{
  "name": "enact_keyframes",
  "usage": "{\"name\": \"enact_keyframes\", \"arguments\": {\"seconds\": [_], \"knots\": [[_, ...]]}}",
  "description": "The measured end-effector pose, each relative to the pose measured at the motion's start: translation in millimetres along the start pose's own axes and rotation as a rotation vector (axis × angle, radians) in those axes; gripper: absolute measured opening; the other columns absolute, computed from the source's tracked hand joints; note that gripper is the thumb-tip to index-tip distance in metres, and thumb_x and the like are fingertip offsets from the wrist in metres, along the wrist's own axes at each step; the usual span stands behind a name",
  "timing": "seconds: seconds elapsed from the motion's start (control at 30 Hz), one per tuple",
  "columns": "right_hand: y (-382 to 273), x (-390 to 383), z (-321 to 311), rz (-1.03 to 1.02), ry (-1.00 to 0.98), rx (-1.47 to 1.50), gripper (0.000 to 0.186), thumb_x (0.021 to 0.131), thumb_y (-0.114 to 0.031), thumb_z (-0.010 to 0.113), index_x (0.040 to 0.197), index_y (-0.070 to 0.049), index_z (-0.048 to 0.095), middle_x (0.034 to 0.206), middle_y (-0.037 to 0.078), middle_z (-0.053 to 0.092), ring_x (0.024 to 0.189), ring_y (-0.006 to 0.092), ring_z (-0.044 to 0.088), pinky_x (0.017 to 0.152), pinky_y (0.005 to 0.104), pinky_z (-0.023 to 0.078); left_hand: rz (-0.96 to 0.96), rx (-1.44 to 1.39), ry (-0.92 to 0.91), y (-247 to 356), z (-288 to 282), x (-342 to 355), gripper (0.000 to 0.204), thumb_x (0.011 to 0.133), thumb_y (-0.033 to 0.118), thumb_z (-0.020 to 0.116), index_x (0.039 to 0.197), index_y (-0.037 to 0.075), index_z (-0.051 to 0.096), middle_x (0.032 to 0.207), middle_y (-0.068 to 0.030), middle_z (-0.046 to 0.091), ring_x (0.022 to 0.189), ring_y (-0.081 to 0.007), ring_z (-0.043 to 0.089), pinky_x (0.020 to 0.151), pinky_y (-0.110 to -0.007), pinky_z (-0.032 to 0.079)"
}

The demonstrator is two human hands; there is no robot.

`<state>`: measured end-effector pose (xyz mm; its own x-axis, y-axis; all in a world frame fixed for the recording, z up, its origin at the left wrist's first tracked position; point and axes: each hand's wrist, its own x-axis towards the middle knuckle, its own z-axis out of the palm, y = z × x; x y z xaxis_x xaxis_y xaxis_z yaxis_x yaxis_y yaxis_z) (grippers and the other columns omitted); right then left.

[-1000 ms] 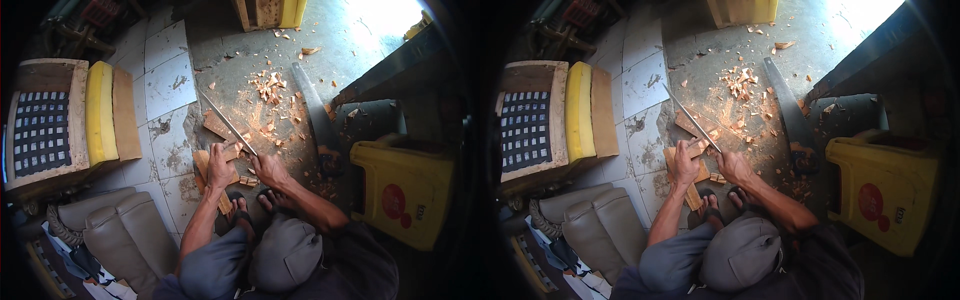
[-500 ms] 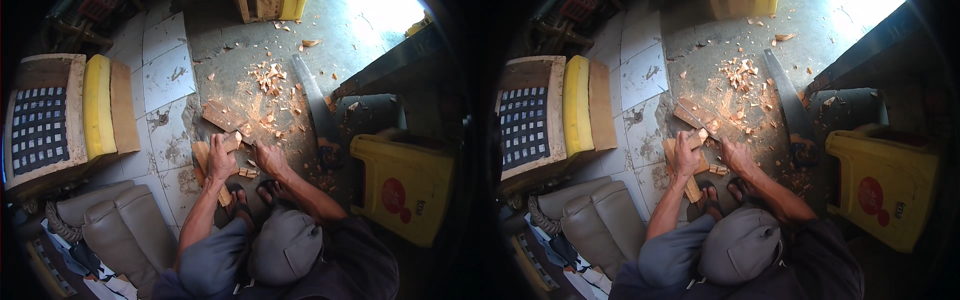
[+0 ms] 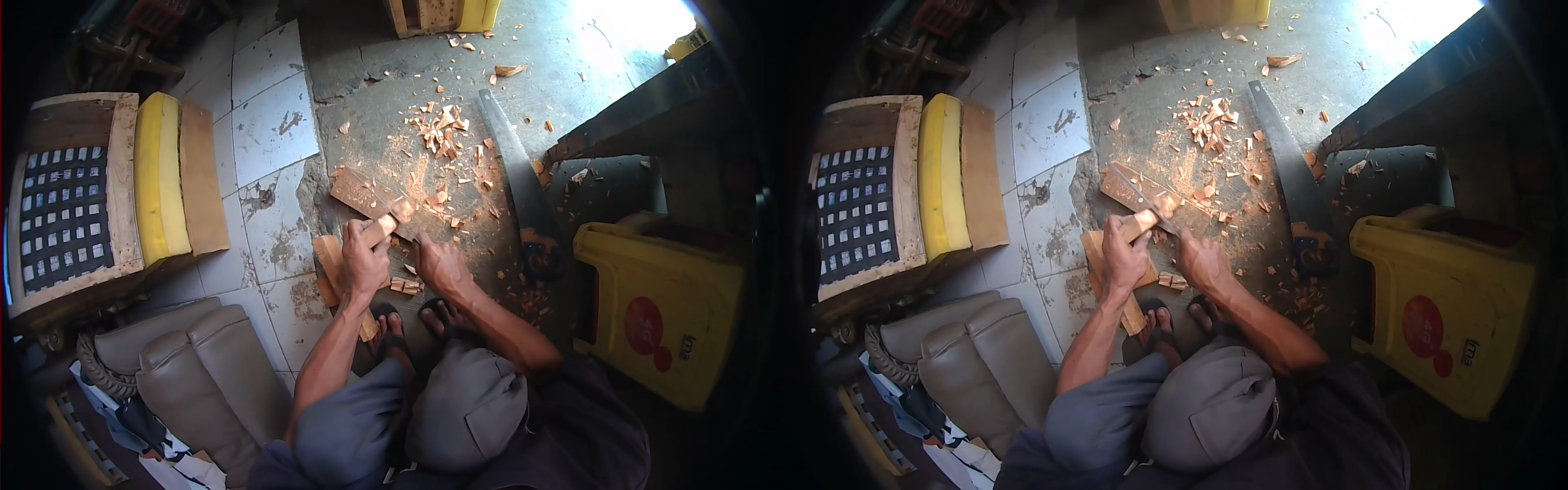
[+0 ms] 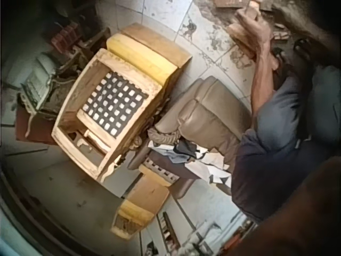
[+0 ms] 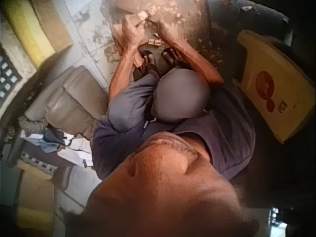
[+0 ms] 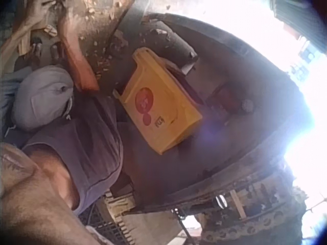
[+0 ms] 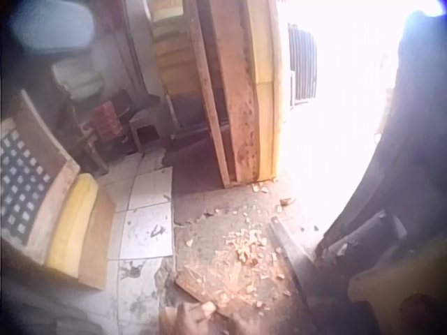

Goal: The person carves a piece of wood with a large knife, scraping off thin shavings while holding the wood against a block on the floor.

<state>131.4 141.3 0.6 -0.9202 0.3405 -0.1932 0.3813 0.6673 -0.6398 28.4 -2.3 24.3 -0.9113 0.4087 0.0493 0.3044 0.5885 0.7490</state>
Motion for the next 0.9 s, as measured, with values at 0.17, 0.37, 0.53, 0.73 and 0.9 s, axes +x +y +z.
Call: {"name": "enact_keyframes", "arguments": {"seconds": [0.17, 0.37, 0.53, 0.73, 0.9], "knots": [[-4, 23, -30, 0.176, -0.277, 0.412, 0.036, 0.101, -0.028, 0.052, 0.092, 0.003, 0.067, 0.075, 0.025, 0.066, 0.064, 0.0458, 0.066, 0.063, 0.0544, 0.050, -0.027, -0.024, 0.033, -10, -3, 3, 0.038, 0.080, 0.002, 0.077, 0.108, -0.003, 0.051, 0.105, -0.0218, 0.057, 0.100, -0.0414, 0.060, 0.090, -0.047, 0.047], [-28, 3, -31, -0.166, 0.281, 0.463, 0.032, 0.103, -0.028, 0.050, 0.114, -0.001, 0.063, 0.065, 0.021, 0.062, 0.059, 0.0421, 0.064, 0.060, 0.0525, 0.050, -0.138, -0.058, 0.029, -11, 1, -2, 0.038, 0.082, 0.005, 0.078, 0.107, -0.003, 0.051, 0.104, -0.0220, 0.059, 0.099, -0.0406, 0.061, 0.090, -0.046, 0.048], [-1, 23, -13, 0.136, -0.257, 0.297, 0.036, 0.101, -0.030, 0.052, 0.102, 0.002, 0.067, 0.081, 0.031, 0.067, 0.077, 0.0508, 0.067, 0.068, 0.0592, 0.051, -0.133, -0.102, 0.073, -21, 4, 5, 0.042, 0.081, 0.005, 0.081, 0.109, -0.003, 0.050, 0.105, -0.0230, 0.061, 0.099, -0.0388, 0.064, 0.089, -0.045, 0.049], [-32, 1, -27, -0.094, 0.195, 0.484, 0.035, 0.102, -0.028, 0.051, 0.099, 0.002, 0.068, 0.082, 0.031, 0.067, 0.076, 0.0484, 0.068, 0.065, 0.0568, 0.052, -0.303, -0.101, 0.064, -12, 5, 1, 0.044, 0.081, 0.007, 0.081, 0.111, -0.003, 0.050, 0.108, -0.0240, 0.062, 0.099, -0.0405, 0.064, 0.089, -0.045, 0.049], [-2, 27, -21, 0.218, -0.339, 0.414, 0.039, 0.104, -0.035, 0.049, 0.103, -0.001, 0.070, 0.073, 0.026, 0.066, 0.070, 0.0449, 0.068, 0.067, 0.0550, 0.049, -0.222, -0.134, 0.083, -19, 10, -2, 0.045, 0.082, 0.009, 0.080, 0.113, -0.003, 0.050, 0.110, -0.0259, 0.062, 0.103, -0.0425, 0.063, 0.089, -0.046, 0.049]]}}
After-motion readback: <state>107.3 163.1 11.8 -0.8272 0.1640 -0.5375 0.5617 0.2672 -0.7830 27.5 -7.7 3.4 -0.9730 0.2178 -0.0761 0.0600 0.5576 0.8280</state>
